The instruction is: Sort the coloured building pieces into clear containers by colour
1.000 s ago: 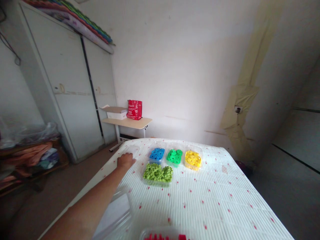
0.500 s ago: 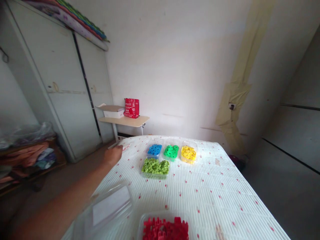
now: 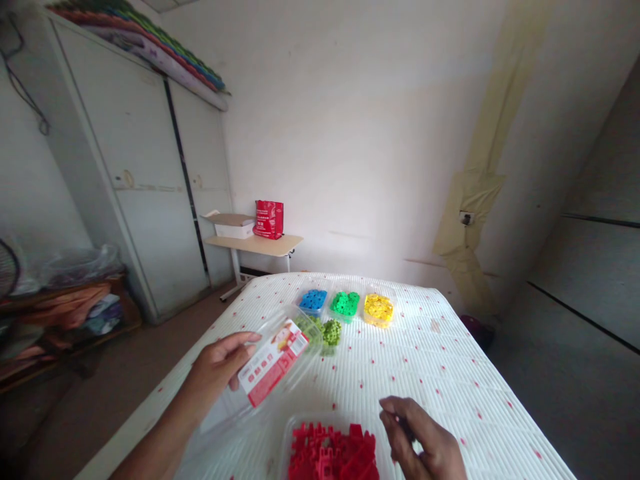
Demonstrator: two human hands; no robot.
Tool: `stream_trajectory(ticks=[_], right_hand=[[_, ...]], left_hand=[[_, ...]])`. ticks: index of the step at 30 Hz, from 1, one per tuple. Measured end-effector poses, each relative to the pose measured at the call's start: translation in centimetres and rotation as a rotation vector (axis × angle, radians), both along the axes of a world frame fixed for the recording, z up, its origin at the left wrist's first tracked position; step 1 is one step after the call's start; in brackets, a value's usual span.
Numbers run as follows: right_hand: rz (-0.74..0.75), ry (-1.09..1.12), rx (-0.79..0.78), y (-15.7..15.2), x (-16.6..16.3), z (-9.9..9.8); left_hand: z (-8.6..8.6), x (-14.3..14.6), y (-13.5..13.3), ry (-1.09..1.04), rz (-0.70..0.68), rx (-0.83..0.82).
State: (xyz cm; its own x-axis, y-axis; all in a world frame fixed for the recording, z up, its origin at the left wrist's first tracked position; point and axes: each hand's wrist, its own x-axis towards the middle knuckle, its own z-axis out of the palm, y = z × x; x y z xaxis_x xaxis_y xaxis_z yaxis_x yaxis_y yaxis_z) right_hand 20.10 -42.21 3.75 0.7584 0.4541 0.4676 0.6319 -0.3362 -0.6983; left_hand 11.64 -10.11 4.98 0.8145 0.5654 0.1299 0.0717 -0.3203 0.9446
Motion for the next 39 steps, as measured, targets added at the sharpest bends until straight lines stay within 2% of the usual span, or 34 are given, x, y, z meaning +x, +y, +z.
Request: stream_trajectory(ticks=[3,6,10,15,18,22,24,27,30,33,36,39], right_hand=[[-0.042,0.059,0.034,1.2,0.1,0.4],[-0.001,0.097,0.029,2.0,-0.2,0.4],[0.084,0.203,0.003,2.0,-0.5,-0.9],[-0.085,0.28,0.008,0.8,0.0,-3.2],[-0.092,0.283,-0.009,0.7,0.5,-3.9],[-0.087,0.222,-0.051,1.4,0.8,-4.3],[-0.077,0.208,-0.07,1.7,0.8,-4.2],[-0.059,0.216,-0.082,1.8,0.7,-3.6],[-0.05,0.221,-0.078,1.8,0.7,-2.2],[-0.041,0.197,-0.086,2.1,1.1,-0.9],[-0.017,0.163,-0.118,2.5,1.7,-0.9],[0.004,0.143,-0.147,2.9,2.4,-2.1]], left_hand=[[-0.7,-0.5,-4.3,0.068,-0.209,-0.116],[-1.4,-0.3,-7.7,0.151,-0.375,-0.184],[-2.8,0.6,-9.8,0.101,-0.406,-0.177],[-4.6,1.3,-8.7,0.025,-0.378,-0.233],[-5.2,1.1,-8.1,0.006,-0.368,-0.274],[-5.2,0.4,-8.2,0.041,-0.24,-0.219],[-5.1,0.1,-8.4,0.054,-0.194,-0.206],[-4.5,-0.2,-8.5,0.071,-0.182,-0.268],[-3.4,-0.4,-8.0,0.063,-0.179,-0.357],[-2.5,-0.3,-7.6,0.036,-0.173,-0.38],[-2.9,-0.1,-7.5,0.033,-0.14,-0.362],[-4.5,0.0,-7.8,0.057,-0.086,-0.262]])
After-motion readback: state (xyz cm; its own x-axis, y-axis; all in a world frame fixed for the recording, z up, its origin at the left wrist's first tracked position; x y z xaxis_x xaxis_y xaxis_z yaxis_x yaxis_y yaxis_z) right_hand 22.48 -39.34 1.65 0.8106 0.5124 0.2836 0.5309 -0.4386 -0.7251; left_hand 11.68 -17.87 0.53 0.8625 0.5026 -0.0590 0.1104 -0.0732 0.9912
